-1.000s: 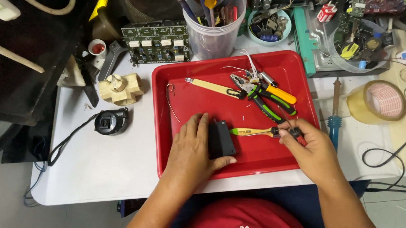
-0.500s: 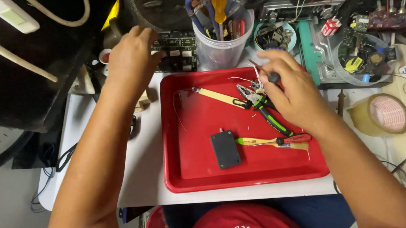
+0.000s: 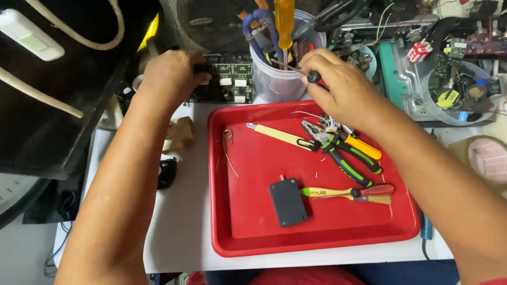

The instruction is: Inspecting and manipulating electronic motor components and wiring using hand tools on a repair bench.

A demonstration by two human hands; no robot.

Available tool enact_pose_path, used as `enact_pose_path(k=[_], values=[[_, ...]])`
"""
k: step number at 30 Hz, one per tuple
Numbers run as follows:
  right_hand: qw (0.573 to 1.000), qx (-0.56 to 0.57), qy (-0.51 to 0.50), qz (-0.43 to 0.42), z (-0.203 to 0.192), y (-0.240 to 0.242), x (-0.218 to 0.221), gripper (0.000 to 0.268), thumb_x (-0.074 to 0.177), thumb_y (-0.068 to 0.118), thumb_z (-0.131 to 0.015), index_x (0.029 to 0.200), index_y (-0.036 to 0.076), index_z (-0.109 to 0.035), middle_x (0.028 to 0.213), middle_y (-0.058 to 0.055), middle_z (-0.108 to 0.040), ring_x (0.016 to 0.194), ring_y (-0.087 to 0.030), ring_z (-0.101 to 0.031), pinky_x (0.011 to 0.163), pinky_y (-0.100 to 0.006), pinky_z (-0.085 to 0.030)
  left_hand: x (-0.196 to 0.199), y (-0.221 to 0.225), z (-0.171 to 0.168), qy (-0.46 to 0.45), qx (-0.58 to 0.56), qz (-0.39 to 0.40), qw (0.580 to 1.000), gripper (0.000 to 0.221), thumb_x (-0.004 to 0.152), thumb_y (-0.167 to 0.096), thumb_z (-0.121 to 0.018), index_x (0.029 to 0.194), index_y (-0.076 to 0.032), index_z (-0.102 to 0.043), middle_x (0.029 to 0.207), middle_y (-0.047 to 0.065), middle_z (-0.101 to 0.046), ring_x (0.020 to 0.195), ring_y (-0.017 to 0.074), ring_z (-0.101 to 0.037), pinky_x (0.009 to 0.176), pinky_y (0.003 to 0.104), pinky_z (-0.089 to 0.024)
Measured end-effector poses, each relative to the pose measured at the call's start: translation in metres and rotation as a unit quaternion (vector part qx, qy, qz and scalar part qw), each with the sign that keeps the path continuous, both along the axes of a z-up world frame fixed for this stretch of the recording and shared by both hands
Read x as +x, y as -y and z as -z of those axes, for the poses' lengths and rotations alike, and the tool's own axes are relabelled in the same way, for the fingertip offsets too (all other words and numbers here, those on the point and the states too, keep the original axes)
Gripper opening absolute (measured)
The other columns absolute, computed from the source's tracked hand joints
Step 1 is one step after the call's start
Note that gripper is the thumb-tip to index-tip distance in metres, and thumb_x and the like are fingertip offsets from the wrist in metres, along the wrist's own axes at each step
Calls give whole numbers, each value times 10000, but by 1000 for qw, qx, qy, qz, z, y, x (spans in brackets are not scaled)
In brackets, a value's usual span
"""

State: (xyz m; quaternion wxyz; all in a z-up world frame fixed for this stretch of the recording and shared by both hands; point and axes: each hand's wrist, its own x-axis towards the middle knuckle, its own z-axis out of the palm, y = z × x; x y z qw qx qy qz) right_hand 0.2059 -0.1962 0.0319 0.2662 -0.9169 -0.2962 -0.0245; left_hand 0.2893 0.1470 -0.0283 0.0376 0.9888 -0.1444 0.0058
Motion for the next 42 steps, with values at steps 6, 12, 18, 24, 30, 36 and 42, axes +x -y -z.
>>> enact_pose_path(k=[6,12,18,24,30,36,42], values=[[998,55,7,-27,0,0,-4,87,1008,65,-521,1060,18,-572,1350,-153,-626,1182,-321,-651,944,-468,-484,-7,24,-30,35,158,-18,987,708,818,-925,-615,913,-246,-792,903,59,-761,992,321,-677,807,455,-502],[997,69,-21,-35,-1,-14,-6,76,1019,90,-531,1035,25,-567,1270,-142,-635,1135,-301,-648,917,-433,-474,17,45,-37,-185,49,-19,981,826,739,-703,-746,1380,-194,-637,1300,103,-679,1239,360,-585,999,541,-385],[993,101,-59,-12,-6,-15,-4,65,1060,145,-520,1054,86,-546,1007,-69,-621,870,-208,-614,776,-376,-448,30,57,-44,-257,102,6,961,739,778,-571,-791,1345,-117,-655,1279,127,-676,1151,360,-634,885,497,-530],[988,144,4,-46,5,-10,4,75,998,-1,-578,1017,44,-636,989,-148,-684,947,-385,-702,833,-452,-529,51,47,13,-163,87,-15,983,651,690,-560,-873,1235,-223,-755,1055,82,-764,1023,347,-719,837,527,-516],[986,155,16,-51,7,-8,4,35,996,15,-598,1010,42,-616,987,-174,-675,954,-429,-683,822,-473,-521,36,50,2,-185,79,-15,979,625,809,-533,-808,1309,-171,-707,1176,111,-745,1144,352,-671,940,562,-406],[984,171,23,-46,12,-7,3,35,995,26,-597,1017,47,-614,974,-174,-670,940,-439,-677,810,-484,-519,23,41,-6,-141,68,-1,988,593,881,-506,-751,1351,-153,-680,1179,111,-754,1146,339,-684,955,516,-438],[981,186,35,-30,13,-10,0,46,990,9,-603,1011,41,-628,904,-174,-657,884,-438,-678,777,-470,-521,-5,30,-17,-64,42,19,997,547,901,-515,-742,1295,-137,-699,1110,84,-774,1081,308,-716,929,477,-436]])
